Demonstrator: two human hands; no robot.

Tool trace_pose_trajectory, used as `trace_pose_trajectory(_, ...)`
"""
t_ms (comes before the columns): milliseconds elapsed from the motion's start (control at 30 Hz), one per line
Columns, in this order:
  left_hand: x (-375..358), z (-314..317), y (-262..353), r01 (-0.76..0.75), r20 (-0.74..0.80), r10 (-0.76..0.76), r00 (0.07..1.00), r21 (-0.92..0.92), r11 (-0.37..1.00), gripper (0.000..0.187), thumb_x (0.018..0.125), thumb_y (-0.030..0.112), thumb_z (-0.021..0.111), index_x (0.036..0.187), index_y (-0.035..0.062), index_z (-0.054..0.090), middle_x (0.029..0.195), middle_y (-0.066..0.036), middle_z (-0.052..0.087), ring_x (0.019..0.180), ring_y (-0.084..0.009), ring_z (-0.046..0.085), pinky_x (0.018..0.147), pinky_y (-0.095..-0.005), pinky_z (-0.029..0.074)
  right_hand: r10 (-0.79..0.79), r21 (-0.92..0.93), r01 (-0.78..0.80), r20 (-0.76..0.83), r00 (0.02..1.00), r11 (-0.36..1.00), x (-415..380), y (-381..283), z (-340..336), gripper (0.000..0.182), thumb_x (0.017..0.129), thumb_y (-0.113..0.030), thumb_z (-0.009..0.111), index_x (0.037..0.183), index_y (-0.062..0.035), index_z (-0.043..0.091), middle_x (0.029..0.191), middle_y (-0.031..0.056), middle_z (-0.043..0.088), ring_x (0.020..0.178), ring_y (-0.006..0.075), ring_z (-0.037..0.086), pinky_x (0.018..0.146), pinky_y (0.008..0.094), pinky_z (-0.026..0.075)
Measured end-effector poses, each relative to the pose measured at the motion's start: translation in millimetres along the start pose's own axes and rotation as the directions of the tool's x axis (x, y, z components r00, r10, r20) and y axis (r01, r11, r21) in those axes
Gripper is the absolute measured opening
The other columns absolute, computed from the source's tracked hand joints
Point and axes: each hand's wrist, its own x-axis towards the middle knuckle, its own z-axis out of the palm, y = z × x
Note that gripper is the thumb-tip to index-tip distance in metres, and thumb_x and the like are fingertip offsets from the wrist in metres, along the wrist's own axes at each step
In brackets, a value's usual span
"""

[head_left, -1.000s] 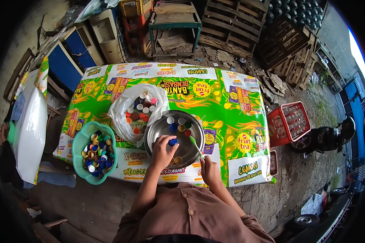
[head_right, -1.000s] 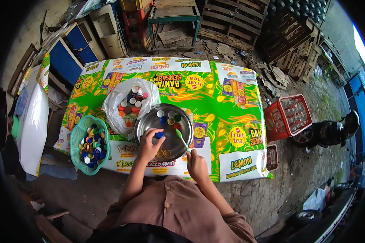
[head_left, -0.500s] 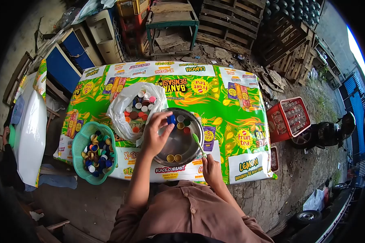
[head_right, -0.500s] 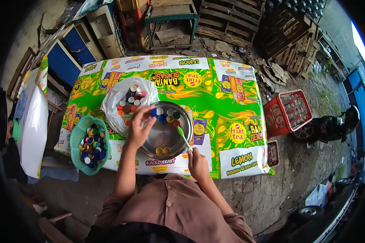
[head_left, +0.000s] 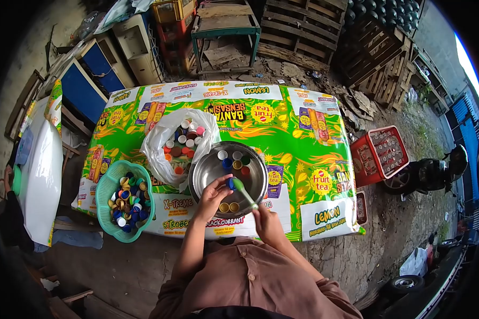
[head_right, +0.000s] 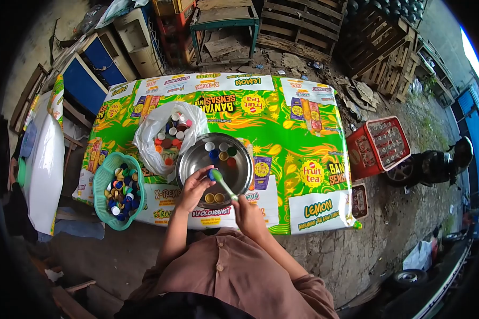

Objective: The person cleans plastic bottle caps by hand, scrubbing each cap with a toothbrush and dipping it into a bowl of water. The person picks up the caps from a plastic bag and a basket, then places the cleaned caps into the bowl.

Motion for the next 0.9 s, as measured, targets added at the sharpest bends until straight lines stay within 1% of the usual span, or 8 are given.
trace_pose_trajectory(67, -3.7, -2.3, -5.7, 0.016, 0.027, -0.013, 1.0, -0.108, 0.994, 0.034, 0.088, 0.009, 0.045, 0.121, 0.0017, 0.041, 0.109, -0.006, 0.051, 0.094, -0.0101, 0.051, 0.084, -0.0248, 0.042, -0.001, -0.079, 0.004, 0.035, 0.999, 0.997, 1.5, -1.8, 2.9, 0.017, 0.085, -0.016, 0.048, 0.077, -0.0029, 0.041, 0.05, 0.021, 0.047, 0.049, 0.0413, 0.049, 0.043, 0.0464, 0.035)
trace_pose_trajectory(167, -4.4, -5.2, -18.1, -0.023, -0.061, 0.027, 0.998, 0.068, 0.997, 0.028, 0.089, 0.016, 0.045, 0.113, 0.0018, 0.047, 0.098, -0.003, 0.055, 0.084, -0.0085, 0.052, 0.079, -0.0235, 0.043, 0.067, -0.081, -0.06, 0.082, 0.994, 0.995, 5.6, 8.0, 4.9, 0.015, 0.084, -0.015, 0.048, 0.079, -0.0024, 0.042, 0.053, 0.0218, 0.049, 0.051, 0.0421, 0.049, 0.045, 0.0487, 0.035)
trace_pose_trajectory(267, -3.6, -9.9, -25.7, 0.002, -0.12, -0.017, 0.993, -0.119, 0.993, 0.028, 0.092, 0.024, 0.039, 0.105, 0.0019, 0.05, 0.092, -0.003, 0.055, 0.076, -0.0085, 0.051, 0.074, -0.0226, 0.044, 0.009, -0.104, 0.0, 0.091, 0.996, 0.995, 1.9, 6.5, 9.3, 0.018, 0.085, -0.02, 0.047, 0.079, -0.004, 0.042, 0.052, 0.0212, 0.05, 0.049, 0.0412, 0.05, 0.043, 0.0483, 0.037)
trace_pose_trajectory(333, -4.0, -10.9, -25.4, 0.049, -0.158, -0.039, 0.987, 0.058, 0.997, 0.032, 0.093, 0.029, 0.035, 0.1, 0.0023, 0.051, 0.088, -0.003, 0.055, 0.072, -0.0086, 0.05, 0.072, -0.022, 0.043, -0.012, -0.117, 0.024, 0.096, 0.995, 0.993, 0.2, 7.4, 8.8, 0.019, 0.085, -0.022, 0.047, 0.079, -0.0049, 0.042, 0.052, 0.0209, 0.05, 0.049, 0.0408, 0.051, 0.042, 0.048, 0.037)
trace_pose_trajectory(600, -4.1, -4.7, -23.1, 0.081, -0.148, -0.075, 0.986, 0.032, 0.996, 0.044, 0.093, 0.037, 0.027, 0.096, 0.0017, 0.054, 0.077, -0.002, 0.054, 0.068, -0.0075, 0.048, 0.064, -0.0211, 0.04, -0.022, -0.219, 0.042, 0.09, 0.996, 0.975, -2.8, 7.8, 4.7, 0.018, 0.085, -0.024, 0.048, 0.08, -0.0072, 0.043, 0.05, 0.0186, 0.05, 0.047, 0.0387, 0.051, 0.04, 0.0469, 0.038)
trace_pose_trajectory(667, -3.6, -7.4, -25.4, 0.135, -0.118, -0.122, 0.985, 0.108, 0.985, 0.045, 0.093, 0.035, 0.026, 0.094, -0.0022, 0.051, 0.083, -0.007, 0.054, 0.068, -0.0105, 0.048, 0.07, -0.0242, 0.041, 0.0, -0.171, -0.004, -0.026, 1.0, 0.985, -1.8, 11.7, 5.6, 0.017, 0.085, -0.023, 0.048, 0.083, -0.0071, 0.043, 0.05, 0.0187, 0.05, 0.047, 0.0387, 0.051, 0.04, 0.0471, 0.038)
trace_pose_trajectory(800, -1.8, -3.7, -13.1, 0.081, -0.124, -0.05, 0.991, 0.262, 0.962, 0.042, 0.094, 0.034, 0.026, 0.097, 0.0011, 0.051, 0.083, -0.003, 0.054, 0.068, -0.0087, 0.047, 0.068, -0.0221, 0.04, -0.002, -0.135, 0.016, 0.103, 0.995, 0.991, -11.0, 2.6, 3.9, 0.017, 0.085, -0.022, 0.048, 0.082, -0.0059, 0.043, 0.051, 0.0205, 0.05, 0.048, 0.0404, 0.05, 0.042, 0.0485, 0.037)
trace_pose_trajectory(900, -2.5, -4.8, -14.9, 0.005, -0.073, 0.022, 0.997, 0.34, 0.94, 0.037, 0.094, 0.031, 0.026, 0.099, 0.0028, 0.05, 0.087, -0.001, 0.052, 0.073, -0.0074, 0.046, 0.07, -0.0209, 0.039, 0.071, -0.08, -0.069, 0.025, 0.997, 0.994, -4.6, 5.0, -0.7, 0.017, 0.085, -0.021, 0.048, 0.082, -0.0048, 0.043, 0.053, 0.022, 0.051, 0.052, 0.0413, 0.051, 0.043, 0.0481, 0.038)
